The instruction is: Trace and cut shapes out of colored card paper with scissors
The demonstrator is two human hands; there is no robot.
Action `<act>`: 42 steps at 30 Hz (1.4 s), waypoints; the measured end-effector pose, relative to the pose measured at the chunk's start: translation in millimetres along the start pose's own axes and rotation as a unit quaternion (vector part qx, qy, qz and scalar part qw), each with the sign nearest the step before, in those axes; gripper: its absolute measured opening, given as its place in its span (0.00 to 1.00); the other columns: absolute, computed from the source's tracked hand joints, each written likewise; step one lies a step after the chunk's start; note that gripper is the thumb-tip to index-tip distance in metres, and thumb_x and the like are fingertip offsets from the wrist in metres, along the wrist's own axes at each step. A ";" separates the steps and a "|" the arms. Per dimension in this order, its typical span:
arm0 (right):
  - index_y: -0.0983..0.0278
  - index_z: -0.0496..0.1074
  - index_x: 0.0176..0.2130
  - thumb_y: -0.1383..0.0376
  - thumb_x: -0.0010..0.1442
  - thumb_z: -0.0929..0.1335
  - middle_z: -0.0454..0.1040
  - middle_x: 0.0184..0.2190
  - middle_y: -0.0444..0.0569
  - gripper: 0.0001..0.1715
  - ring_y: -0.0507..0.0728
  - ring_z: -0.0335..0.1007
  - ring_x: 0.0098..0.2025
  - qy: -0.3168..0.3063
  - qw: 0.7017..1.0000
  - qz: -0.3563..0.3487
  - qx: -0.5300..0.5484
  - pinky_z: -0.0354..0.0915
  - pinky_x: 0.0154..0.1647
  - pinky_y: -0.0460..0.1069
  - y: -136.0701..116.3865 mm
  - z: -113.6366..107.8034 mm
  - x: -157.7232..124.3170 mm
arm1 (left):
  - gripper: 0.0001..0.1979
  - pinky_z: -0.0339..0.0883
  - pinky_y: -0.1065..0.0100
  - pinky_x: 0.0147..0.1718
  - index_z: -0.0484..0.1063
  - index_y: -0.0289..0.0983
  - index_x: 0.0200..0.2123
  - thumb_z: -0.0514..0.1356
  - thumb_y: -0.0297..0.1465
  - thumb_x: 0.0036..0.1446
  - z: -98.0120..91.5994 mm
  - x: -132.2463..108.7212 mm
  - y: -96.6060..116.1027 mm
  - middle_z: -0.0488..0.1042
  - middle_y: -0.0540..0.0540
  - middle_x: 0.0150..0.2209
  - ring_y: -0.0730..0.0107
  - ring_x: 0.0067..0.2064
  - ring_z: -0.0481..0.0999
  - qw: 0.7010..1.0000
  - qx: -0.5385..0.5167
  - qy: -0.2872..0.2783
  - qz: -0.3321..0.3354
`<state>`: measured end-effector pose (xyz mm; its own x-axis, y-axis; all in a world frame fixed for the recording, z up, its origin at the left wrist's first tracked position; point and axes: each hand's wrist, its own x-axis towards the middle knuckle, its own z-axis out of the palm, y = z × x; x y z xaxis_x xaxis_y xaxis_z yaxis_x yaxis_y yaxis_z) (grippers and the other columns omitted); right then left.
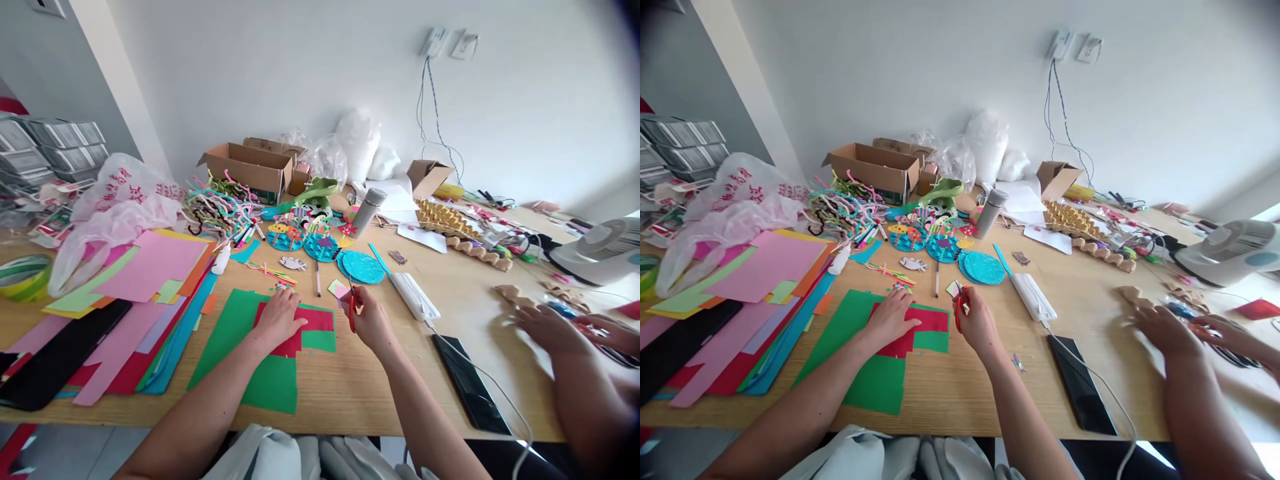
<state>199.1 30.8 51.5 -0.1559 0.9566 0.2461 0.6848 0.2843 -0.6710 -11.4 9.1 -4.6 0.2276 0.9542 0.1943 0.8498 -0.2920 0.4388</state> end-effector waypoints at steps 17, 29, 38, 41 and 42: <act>0.61 0.63 0.32 0.62 0.55 0.65 0.77 0.32 0.50 0.05 0.56 0.73 0.34 -0.022 0.996 -0.012 0.084 0.65 0.34 0.49 12.0 27.7 22.2 | 0.15 0.56 0.54 0.52 0.70 0.37 0.34 0.68 0.36 0.45 9.1 7.4 -14.9 0.70 0.43 0.41 0.54 0.49 0.64 0.999 -0.027 -0.031 0.001; 0.63 0.68 0.35 0.72 0.52 0.65 0.75 0.35 0.51 0.08 0.58 0.70 0.40 -0.086 0.987 -0.123 -0.048 0.62 0.40 0.49 11.4 46.8 18.4 | 0.09 0.59 0.61 0.42 0.69 0.37 0.31 0.60 0.19 0.48 -1.2 11.3 -12.1 0.74 0.47 0.34 0.61 0.43 0.69 0.997 -0.066 -0.035 -0.010; 0.63 0.70 0.36 0.74 0.50 0.67 0.76 0.35 0.51 0.11 0.57 0.70 0.39 -0.172 0.967 -0.159 -0.097 0.60 0.38 0.48 9.0 57.4 20.4 | 0.10 0.60 0.61 0.44 0.72 0.37 0.34 0.66 0.30 0.46 -8.7 8.7 -11.7 0.74 0.44 0.36 0.56 0.46 0.68 0.997 -0.048 -0.049 -0.016; 0.64 0.68 0.35 0.73 0.52 0.65 0.75 0.33 0.50 0.08 0.56 0.69 0.36 -0.148 0.975 -0.135 -0.101 0.59 0.35 0.47 9.6 51.0 20.0 | 0.16 0.60 0.59 0.46 0.73 0.36 0.32 0.69 0.37 0.41 -8.5 7.9 -13.9 0.72 0.41 0.39 0.52 0.48 0.67 0.996 -0.015 -0.067 -0.050; 0.64 0.68 0.35 0.73 0.53 0.65 0.75 0.33 0.50 0.08 0.56 0.69 0.36 -0.139 0.977 -0.126 -0.104 0.59 0.35 0.47 9.7 47.5 20.0 | 0.16 0.60 0.59 0.46 0.73 0.36 0.32 0.69 0.38 0.41 -8.2 7.8 -14.2 0.71 0.40 0.40 0.51 0.49 0.66 0.996 -0.007 -0.070 -0.059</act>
<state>168.8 55.8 16.7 -0.5051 0.8468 0.1668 0.7249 0.5211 -0.4505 -25.6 20.2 -2.1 0.1912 0.9814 0.0159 0.8683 -0.1767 0.4636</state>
